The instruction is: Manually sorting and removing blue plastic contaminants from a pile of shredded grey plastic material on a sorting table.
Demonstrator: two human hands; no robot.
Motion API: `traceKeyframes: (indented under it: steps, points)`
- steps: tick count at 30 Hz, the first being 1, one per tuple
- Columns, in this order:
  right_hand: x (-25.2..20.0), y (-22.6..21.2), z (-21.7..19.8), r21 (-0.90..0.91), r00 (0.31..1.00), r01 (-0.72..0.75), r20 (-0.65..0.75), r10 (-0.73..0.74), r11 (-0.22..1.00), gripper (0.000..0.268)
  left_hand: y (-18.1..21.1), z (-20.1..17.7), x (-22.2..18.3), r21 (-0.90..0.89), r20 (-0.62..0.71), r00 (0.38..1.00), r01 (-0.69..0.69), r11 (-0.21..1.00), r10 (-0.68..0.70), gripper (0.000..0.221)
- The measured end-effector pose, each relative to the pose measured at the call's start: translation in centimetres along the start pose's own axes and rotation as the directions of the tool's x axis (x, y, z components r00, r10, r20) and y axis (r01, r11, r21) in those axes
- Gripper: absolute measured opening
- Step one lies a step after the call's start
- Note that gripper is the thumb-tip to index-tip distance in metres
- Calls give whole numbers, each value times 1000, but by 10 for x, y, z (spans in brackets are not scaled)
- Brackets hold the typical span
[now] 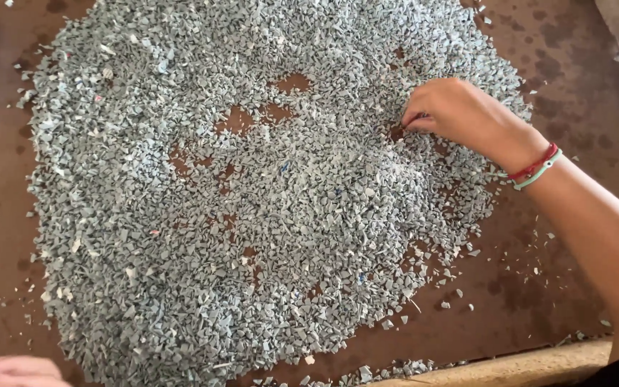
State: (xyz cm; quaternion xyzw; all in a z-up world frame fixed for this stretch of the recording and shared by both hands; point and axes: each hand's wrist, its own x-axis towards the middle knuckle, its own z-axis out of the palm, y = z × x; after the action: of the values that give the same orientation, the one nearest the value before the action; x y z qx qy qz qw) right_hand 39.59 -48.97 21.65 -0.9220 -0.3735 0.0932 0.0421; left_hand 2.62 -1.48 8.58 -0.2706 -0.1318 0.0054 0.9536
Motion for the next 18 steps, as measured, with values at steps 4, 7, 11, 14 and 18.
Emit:
traceKeyframes:
  steps: [4,7,11,14,18]
  points:
    - [-4,2,0,29,999,-36,8,35,999,15,1,-29,-23,-18,53,978,-199,980,200,14]
    - [-6,5,-2,56,1000,-27,-6,27,998,16,-33,-26,-20,127,-18,901,-428,895,434,22]
    - [-6,10,1,27,999,3,-37,-2,1000,16,-77,4,6,424,-373,786,-329,844,493,38]
    - [-9,-1,-1,20,999,-49,-5,49,999,17,-91,11,13,505,-457,707,-293,812,539,35]
    - [-12,0,7,-124,999,-42,-4,42,991,18,-93,4,10,501,-400,749,-303,810,528,36]
